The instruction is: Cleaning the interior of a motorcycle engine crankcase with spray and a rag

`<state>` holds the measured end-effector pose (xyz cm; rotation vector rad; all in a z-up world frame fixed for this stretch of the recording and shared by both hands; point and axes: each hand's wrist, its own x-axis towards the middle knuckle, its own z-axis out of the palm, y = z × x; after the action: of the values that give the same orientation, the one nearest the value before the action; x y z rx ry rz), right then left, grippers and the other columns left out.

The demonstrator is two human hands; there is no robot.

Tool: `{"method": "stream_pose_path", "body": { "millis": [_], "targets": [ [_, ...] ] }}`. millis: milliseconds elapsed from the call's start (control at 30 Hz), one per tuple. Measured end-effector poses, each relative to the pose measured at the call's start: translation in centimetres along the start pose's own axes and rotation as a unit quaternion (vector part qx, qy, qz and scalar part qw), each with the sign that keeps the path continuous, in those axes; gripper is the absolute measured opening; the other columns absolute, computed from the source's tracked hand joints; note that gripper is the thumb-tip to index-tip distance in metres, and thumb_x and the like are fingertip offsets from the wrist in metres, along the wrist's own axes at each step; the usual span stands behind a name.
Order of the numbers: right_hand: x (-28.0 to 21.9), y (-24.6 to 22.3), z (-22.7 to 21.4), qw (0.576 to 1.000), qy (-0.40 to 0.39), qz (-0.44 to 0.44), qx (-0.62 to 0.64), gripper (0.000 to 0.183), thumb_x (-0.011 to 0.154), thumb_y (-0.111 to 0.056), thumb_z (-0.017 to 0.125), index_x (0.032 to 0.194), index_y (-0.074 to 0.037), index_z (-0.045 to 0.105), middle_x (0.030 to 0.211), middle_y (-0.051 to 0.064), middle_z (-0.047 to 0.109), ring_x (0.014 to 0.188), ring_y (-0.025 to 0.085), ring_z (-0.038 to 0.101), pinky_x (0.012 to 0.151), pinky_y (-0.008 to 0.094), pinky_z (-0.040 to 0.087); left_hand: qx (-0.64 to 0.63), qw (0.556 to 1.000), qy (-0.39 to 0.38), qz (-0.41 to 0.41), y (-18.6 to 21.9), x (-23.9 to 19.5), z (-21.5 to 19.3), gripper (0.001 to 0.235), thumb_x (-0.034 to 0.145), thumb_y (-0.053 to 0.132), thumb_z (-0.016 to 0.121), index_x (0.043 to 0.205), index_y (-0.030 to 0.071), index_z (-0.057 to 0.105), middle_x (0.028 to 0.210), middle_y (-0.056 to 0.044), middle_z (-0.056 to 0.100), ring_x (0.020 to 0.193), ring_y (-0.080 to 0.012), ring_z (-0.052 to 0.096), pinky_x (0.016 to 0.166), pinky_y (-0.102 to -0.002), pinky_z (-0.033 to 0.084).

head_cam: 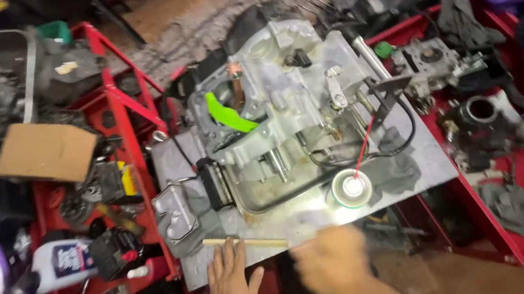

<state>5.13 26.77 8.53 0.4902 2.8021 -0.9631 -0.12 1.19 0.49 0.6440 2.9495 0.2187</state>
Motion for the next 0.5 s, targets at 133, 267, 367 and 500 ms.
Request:
{"method": "stream_pose_path", "body": {
  "millis": [133,267,367,500],
  "targets": [
    [0.5,6.7,-0.9,0.882,0.433,-0.186,-0.001,0.075,0.069,-0.05,0.083,0.115,0.005,0.061,0.127,0.03,0.046,0.123,0.047,0.047,0.114,0.055,0.038,-0.032,0.999,-0.002,-0.009,0.1,0.7,-2.4,0.071,0.09,0.041,0.063,0.153,0.018,0.041,0.163,-0.008,0.033,0.154,-0.0383,0.022,0.115,-0.062,0.028],
    [5.9,7.7,-0.5,0.869,0.443,-0.187,0.119,0.109,0.062,-0.039,0.093,0.143,0.003,0.032,0.15,0.032,0.032,0.138,0.052,0.037,0.116,0.064,0.036,-0.136,0.987,0.082,-0.003,0.9,3.3,-7.2,0.061,0.078,0.015,0.061,0.139,0.016,0.06,0.149,-0.007,0.056,0.133,-0.0342,0.051,0.106,-0.051,0.04],
    [6.7,5.3,-2.4,0.86,0.433,-0.135,0.233,0.098,0.065,-0.02,0.092,0.143,-0.001,0.034,0.134,0.027,0.048,0.119,0.04,0.051,0.107,0.049,0.043,-0.244,0.953,0.177,0.02,1.6,6.4,-12.8,0.048,0.085,0.016,0.062,0.132,0.01,0.065,0.134,-0.011,0.068,0.121,-0.0323,0.063,0.104,-0.046,0.046],
    [1.8,1.7,-8.0,0.896,0.378,0.074,0.222,0.093,0.061,-0.018,0.09,0.145,-0.004,0.054,0.13,0.015,0.064,0.111,0.029,0.061,0.106,0.038,0.042,-0.351,0.891,0.279,0.067,1.6,10.3,-17.5,0.047,0.088,0.023,0.068,0.13,0.004,0.065,0.129,-0.013,0.071,0.122,-0.0281,0.065,0.109,-0.039,0.046]
  ]
}}
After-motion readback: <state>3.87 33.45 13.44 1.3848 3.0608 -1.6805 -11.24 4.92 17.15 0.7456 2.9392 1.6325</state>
